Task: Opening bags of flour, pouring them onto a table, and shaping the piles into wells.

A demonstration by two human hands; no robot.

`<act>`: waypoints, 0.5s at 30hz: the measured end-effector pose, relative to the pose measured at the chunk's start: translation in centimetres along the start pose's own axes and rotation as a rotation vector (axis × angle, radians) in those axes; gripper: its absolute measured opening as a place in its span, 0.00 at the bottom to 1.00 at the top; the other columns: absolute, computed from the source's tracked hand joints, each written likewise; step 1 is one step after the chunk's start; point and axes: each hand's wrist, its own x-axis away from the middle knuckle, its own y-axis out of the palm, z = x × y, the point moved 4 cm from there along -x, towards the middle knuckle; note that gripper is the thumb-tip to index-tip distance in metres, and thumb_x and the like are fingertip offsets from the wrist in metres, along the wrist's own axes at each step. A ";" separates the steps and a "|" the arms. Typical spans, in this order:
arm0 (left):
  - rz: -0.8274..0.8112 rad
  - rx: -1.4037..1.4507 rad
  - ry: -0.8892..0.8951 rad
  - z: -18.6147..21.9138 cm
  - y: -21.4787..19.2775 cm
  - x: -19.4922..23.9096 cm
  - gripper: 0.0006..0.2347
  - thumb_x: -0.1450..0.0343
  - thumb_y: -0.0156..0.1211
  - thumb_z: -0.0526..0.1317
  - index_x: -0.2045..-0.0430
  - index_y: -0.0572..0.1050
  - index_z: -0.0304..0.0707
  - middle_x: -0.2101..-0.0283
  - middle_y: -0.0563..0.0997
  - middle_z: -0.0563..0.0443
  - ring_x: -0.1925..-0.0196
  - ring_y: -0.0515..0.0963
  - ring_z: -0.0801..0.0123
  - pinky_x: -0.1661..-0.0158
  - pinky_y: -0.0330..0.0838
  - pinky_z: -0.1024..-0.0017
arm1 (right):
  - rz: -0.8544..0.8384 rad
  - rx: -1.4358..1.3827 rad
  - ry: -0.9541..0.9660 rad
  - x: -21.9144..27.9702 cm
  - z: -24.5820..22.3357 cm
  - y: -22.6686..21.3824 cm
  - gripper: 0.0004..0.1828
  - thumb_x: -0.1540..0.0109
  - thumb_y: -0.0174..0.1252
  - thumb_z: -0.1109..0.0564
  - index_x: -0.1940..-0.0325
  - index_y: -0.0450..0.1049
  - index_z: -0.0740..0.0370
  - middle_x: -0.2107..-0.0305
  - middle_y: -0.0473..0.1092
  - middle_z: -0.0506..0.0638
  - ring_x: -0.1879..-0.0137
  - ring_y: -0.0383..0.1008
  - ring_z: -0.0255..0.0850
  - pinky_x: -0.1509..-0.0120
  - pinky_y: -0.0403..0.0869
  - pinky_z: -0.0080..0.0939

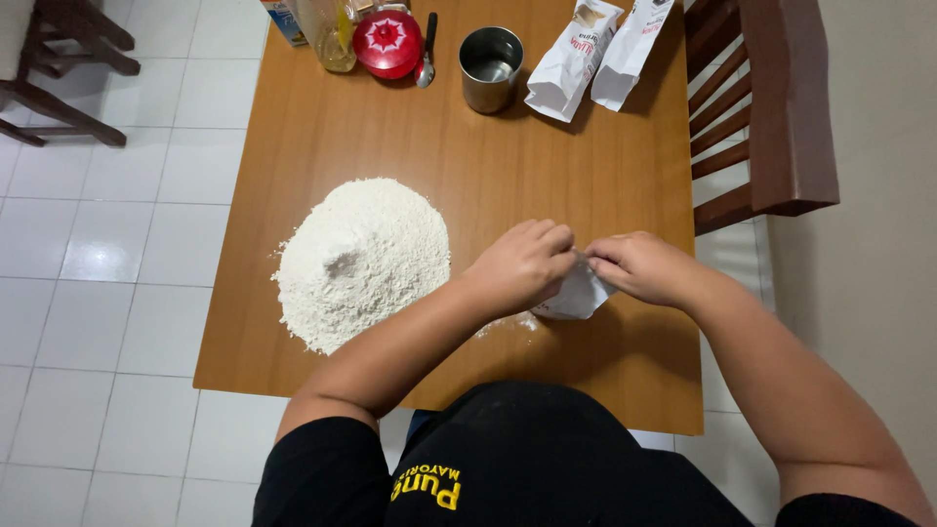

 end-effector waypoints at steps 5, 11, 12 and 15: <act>-0.027 0.082 0.144 0.4 -1.1 -1.0 0.06 0.27 0.53 0.36 0.75 0.72 0.42 0.65 0.71 0.51 0.56 0.74 0.57 0.57 0.66 0.64 | 0.011 0.181 -0.054 -1.6 1.8 0.9 0.11 0.35 0.51 0.49 0.58 0.75 0.56 0.65 0.78 0.60 0.54 0.79 0.62 0.51 0.76 0.62; -0.155 0.247 0.171 -0.1 -3.0 -0.1 0.09 0.22 0.47 0.38 0.71 0.72 0.38 0.64 0.78 0.48 0.42 0.76 0.57 0.38 0.65 0.61 | 0.126 0.420 0.030 -0.9 1.7 -1.0 0.13 0.34 0.49 0.44 0.59 0.72 0.51 0.68 0.76 0.51 0.54 0.79 0.55 0.52 0.77 0.55; -0.182 0.201 0.180 -0.2 -2.7 0.1 0.07 0.23 0.49 0.37 0.70 0.73 0.38 0.67 0.79 0.48 0.43 0.78 0.58 0.37 0.64 0.61 | 0.132 0.388 0.056 -1.0 1.4 -1.3 0.14 0.33 0.48 0.43 0.60 0.72 0.52 0.68 0.76 0.52 0.54 0.79 0.56 0.52 0.77 0.56; -0.219 0.081 0.231 0.5 -2.5 0.4 0.04 0.27 0.52 0.36 0.70 0.74 0.40 0.70 0.80 0.51 0.48 0.78 0.62 0.34 0.61 0.60 | 0.097 0.384 0.073 -0.5 -1.2 -1.4 0.14 0.37 0.52 0.42 0.62 0.72 0.51 0.70 0.75 0.52 0.56 0.79 0.55 0.54 0.76 0.57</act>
